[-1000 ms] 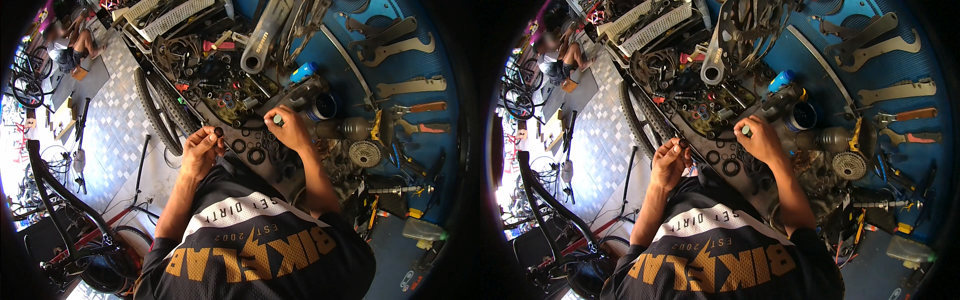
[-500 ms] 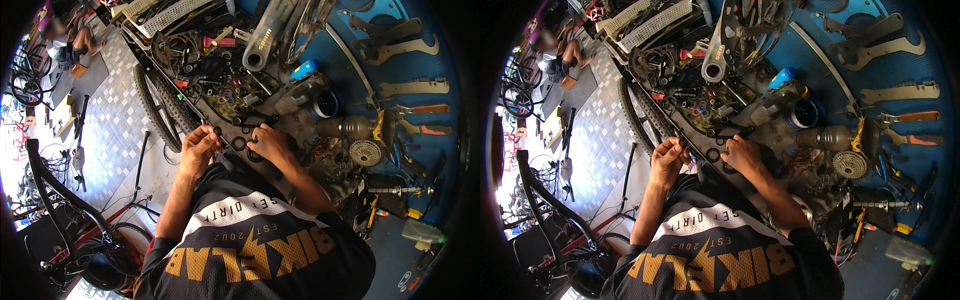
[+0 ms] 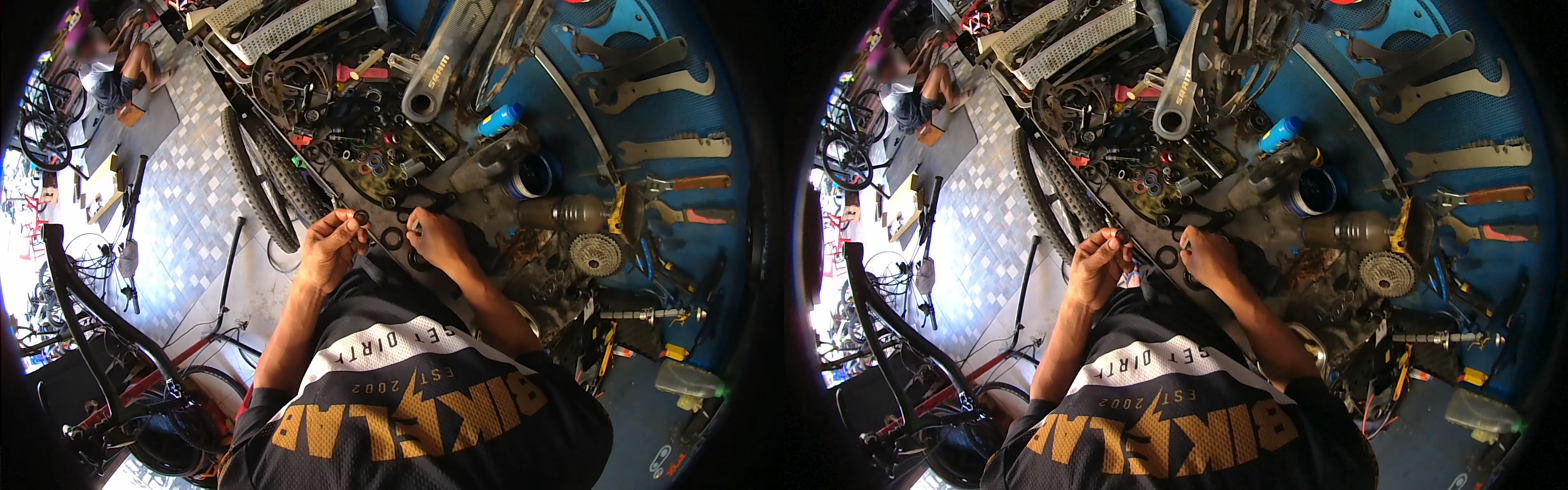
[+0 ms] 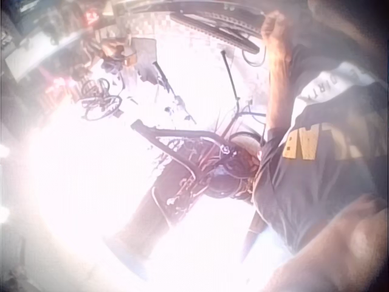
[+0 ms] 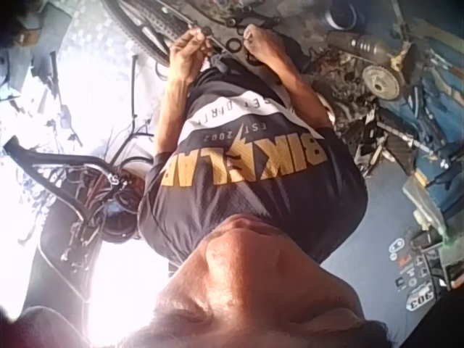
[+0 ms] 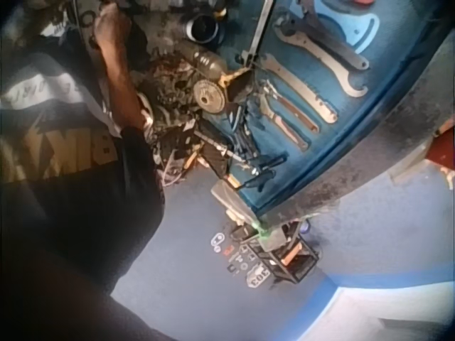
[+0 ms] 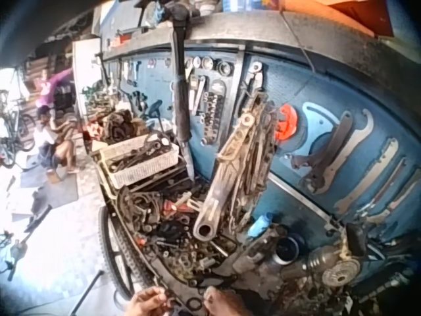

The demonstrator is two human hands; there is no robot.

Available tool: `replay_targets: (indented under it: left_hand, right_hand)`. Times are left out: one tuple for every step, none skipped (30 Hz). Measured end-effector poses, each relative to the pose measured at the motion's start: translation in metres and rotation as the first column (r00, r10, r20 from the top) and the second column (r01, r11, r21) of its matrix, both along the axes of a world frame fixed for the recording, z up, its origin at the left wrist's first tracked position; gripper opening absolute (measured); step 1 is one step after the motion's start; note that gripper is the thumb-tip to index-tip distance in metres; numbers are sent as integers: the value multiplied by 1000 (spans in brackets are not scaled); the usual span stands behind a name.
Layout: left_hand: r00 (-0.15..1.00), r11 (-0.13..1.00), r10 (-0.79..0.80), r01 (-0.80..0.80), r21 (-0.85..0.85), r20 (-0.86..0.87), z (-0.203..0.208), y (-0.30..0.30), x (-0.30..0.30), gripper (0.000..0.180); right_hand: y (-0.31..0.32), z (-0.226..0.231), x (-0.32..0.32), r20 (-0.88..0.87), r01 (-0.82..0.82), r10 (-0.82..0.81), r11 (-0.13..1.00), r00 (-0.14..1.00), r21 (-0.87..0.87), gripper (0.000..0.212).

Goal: The person repeatedly applies lubricant from a small tube to several small circular metal parts on a workbench. They pick up each part, apply the lubricant, and place it back down, continuing this cycle throughout the clip.

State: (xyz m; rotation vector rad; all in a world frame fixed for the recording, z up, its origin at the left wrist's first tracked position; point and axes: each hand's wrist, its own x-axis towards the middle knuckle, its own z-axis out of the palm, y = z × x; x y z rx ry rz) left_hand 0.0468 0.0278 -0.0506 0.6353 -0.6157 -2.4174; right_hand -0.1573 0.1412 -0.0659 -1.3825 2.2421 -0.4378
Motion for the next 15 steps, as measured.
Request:
replay_targets:
  left_hand:
    - [1000, 1000, -10, 10, 20, -28, -1, 0, 1, 13]
    - [1000, 1000, -9, 9, 16, -19, -1, 1, 1, 14]
    - [1000, 1000, -13, 14, 19, -25, -2, 1, 1, 14]
    - [999, 999, -21, 23, 34, -46, -3, 1, 1, 15]
    - [999, 999, -26, 27, 24, -30, -3, 1, 1, 16]
    - [999, 999, -33, 34, 24, -31, -4, 2, 0, 16]
    - [998, 999, -42, 44, 32, -50, -4, 2, -1, 17]
    - [998, 999, -45, 45, 16, -41, -4, 3, -1, 17]
    - [998, 999, -49, 50, 8, -50, -4, 4, -2, 17]
    - [996, 998, -56, 57, 8, -75, -4, 4, -2, 17]
    - [996, 998, -57, 56, -7, -65, -4, 5, -2, 17]
    - [996, 998, -62, 61, -13, -71, -4, 5, -2, 17]
    - [993, 998, -69, 68, -10, -92, -4, 5, -2, 17]
    - [996, 998, -56, 54, -19, -76, -4, 5, -1, 16]
    - [997, 998, -50, 49, -26, -58, -5, 5, -1, 16]
  right_hand:
    - [-2, 9, 1, 63, 28, -22, 994, 998, -103, 24]
    - [-3, 20, 2, 135, 79, -57, 983, 989, -163, 23]
    - [-4, 31, 4, 167, 55, -5, 954, 986, -296, 21]
    - [-6, 42, 6, 200, 52, 29, 920, 979, -388, 20]
    - [-7, 53, 9, 227, 55, 62, 877, 972, -478, 19]
    - [-9, 62, 13, 203, 32, 103, 820, 974, -571, 18]
    - [-13, 68, 16, 149, -15, 144, 765, 978, -643, 18]
    - [-16, 73, 20, 90, -65, 182, 702, 979, -709, 18]
    - [-19, 76, 22, 25, -122, 211, 653, 977, -747, 19]
    - [-20, 78, 23, -26, -175, 236, 638, 971, -750, 22]
    - [-20, 78, 25, -87, -232, 254, 625, 963, -745, 24]
    - [-20, 78, 25, -146, -289, 272, 621, 951, -728, 26]
    - [-19, 77, 26, -199, -337, 285, 602, 938, -724, 27]
    - [-17, 76, 26, -236, -367, 290, 593, 928, -717, 32]
    - [-16, 75, 27, -254, -390, 299, 620, 920, -681, 33]
